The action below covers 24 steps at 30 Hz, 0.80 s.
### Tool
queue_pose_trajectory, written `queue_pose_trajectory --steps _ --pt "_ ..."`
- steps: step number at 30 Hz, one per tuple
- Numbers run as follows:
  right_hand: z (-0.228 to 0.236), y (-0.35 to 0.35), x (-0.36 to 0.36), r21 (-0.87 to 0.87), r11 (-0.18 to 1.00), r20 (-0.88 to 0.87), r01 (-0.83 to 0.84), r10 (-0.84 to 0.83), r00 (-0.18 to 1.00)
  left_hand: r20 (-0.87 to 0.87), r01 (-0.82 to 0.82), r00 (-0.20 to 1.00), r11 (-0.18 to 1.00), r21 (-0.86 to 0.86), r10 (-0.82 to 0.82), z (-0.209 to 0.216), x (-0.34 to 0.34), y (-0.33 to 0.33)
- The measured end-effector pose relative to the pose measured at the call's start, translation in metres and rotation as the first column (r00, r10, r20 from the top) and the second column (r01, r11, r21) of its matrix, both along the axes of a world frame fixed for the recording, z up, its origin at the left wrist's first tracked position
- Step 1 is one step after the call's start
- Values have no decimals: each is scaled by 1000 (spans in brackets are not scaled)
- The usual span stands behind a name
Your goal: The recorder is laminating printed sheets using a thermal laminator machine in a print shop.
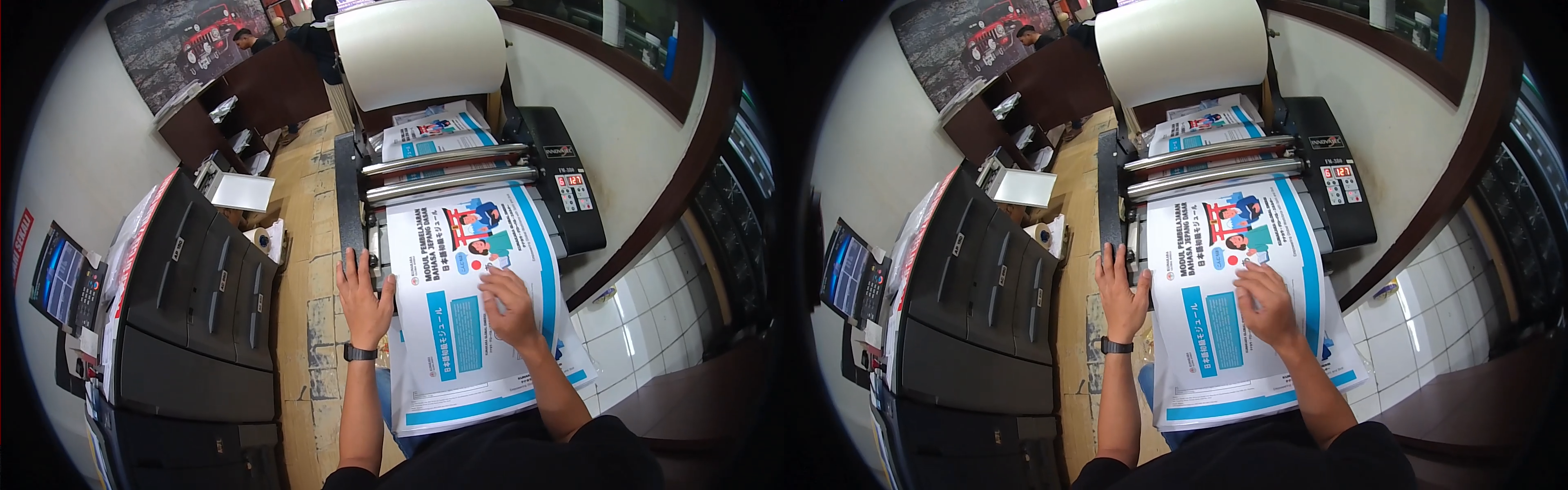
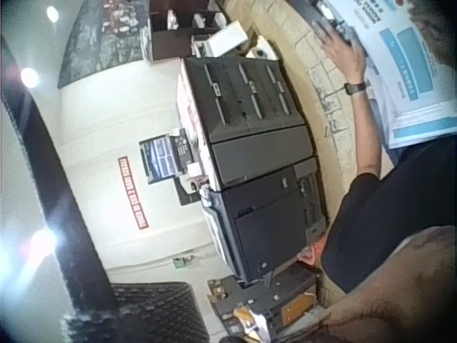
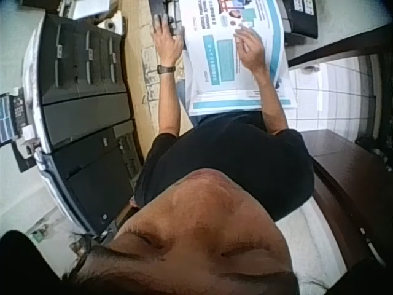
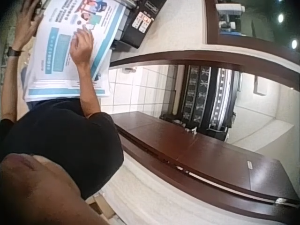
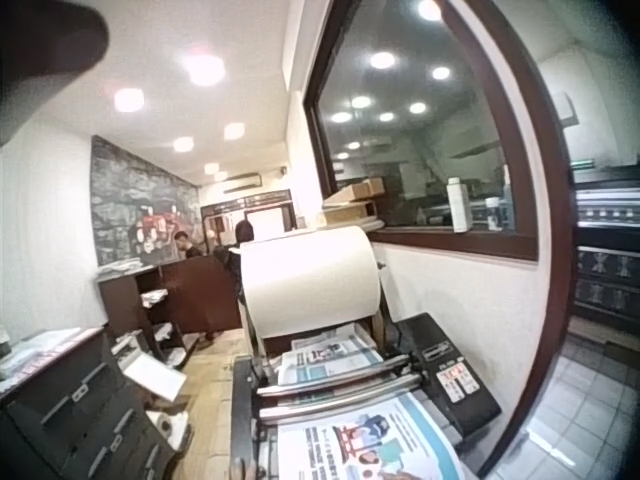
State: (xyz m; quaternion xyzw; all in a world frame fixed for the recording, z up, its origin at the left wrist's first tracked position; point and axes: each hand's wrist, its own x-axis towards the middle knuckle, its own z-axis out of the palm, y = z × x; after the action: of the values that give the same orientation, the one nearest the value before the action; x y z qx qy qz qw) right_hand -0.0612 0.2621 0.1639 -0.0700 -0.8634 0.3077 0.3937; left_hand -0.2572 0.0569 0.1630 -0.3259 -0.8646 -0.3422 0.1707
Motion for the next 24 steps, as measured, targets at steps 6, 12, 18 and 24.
queue_pose_trajectory --steps 6,12,18,24 --pt "-54 52 65 -198 918 -2 345 -352 936 -50 -13 999 1000 8 14 0 -1 3" --pt "-80 66 104 -472 760 128 447 -442 888 -110 -10 994 1000 8 11 -3 -9 5" --pt "-94 55 127 -501 804 300 320 -185 936 -124 -23 992 999 38 27 -10 -11 2" --pt "-119 56 139 -526 794 285 305 -173 943 -145 -28 989 998 60 37 -15 -8 6"
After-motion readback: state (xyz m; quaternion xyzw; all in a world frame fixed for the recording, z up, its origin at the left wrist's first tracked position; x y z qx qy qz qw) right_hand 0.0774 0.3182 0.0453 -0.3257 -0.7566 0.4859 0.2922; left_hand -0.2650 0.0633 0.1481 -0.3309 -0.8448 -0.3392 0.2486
